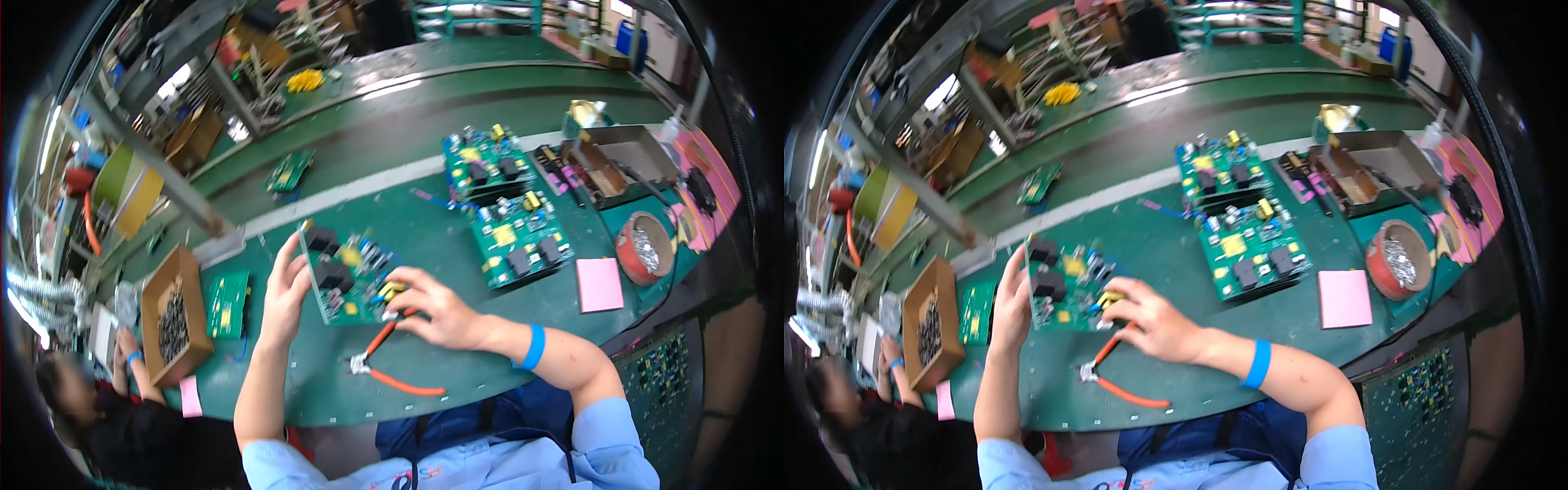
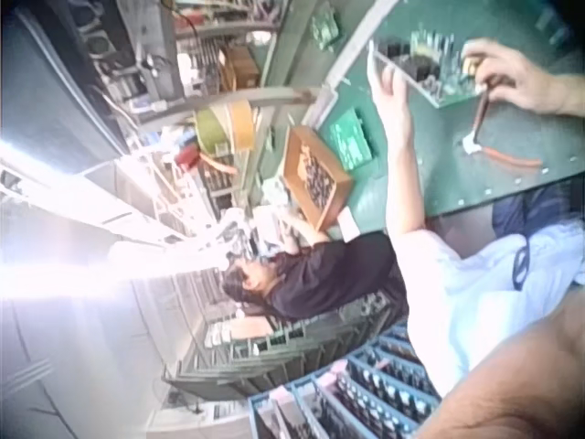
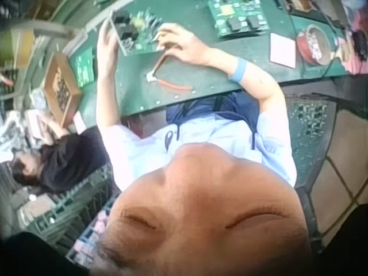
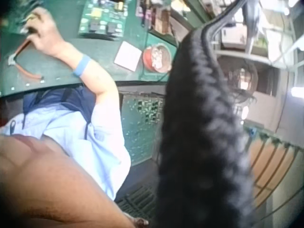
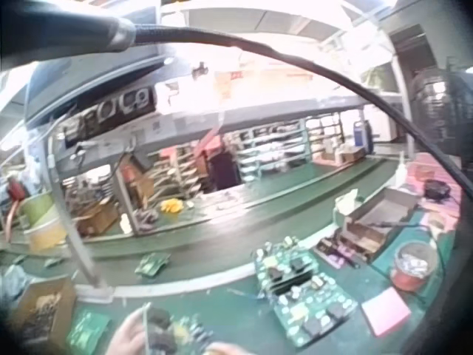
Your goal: The person assembles green circuit boards at a workbench. They pick up boards, use orange pliers to trim wires or components, and stack the finished boards. The person handles the boards one at a time, flipping them to inspect both sides before placing them in a pile.
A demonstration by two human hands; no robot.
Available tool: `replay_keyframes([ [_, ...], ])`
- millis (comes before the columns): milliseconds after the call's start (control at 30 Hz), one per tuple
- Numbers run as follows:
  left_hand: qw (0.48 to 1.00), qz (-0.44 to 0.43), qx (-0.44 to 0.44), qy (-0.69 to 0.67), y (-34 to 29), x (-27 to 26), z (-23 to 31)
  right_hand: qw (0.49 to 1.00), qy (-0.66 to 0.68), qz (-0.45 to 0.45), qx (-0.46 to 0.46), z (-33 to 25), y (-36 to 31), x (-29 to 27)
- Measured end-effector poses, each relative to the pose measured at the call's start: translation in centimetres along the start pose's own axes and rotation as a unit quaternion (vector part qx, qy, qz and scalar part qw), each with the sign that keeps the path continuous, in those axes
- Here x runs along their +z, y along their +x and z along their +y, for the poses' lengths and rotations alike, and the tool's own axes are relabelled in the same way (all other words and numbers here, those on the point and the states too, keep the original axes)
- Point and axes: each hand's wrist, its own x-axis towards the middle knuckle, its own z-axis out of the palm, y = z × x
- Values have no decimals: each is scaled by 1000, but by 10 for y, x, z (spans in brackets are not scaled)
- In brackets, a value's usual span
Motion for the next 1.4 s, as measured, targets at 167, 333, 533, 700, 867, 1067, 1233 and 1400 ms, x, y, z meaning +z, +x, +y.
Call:
replay_keyframes([
  [167, 947, -98, -26, -304, -6, -9, -3, 956, -263, 10, -125, 10, 4, -6],
  [333, 955, -9, -98, -279, -7, -23, -26, 940, -309, 9, -143, 12, 6, -7],
  [533, 965, -28, -113, -235, -10, -15, -32, 949, -278, 89, -117, 18, 5, -6],
  [700, 948, -13, -79, -307, -8, -16, -43, 974, -177, 138, 21, 12, 1, -4],
  [867, 933, 24, -80, -349, -8, -10, -54, 988, -25, 66, 141, 21, -5, 1],
  [1067, 932, 5, -92, -351, -11, -2, -55, 989, 29, 30, 143, 23, -5, 2],
  [1233, 934, -13, -105, -342, -13, 3, -56, 986, -9, 51, 161, 25, -4, -1],
  [1400, 946, -37, -103, -304, -13, 3, -55, 985, -37, 66, 157, 26, -4, -3],
])
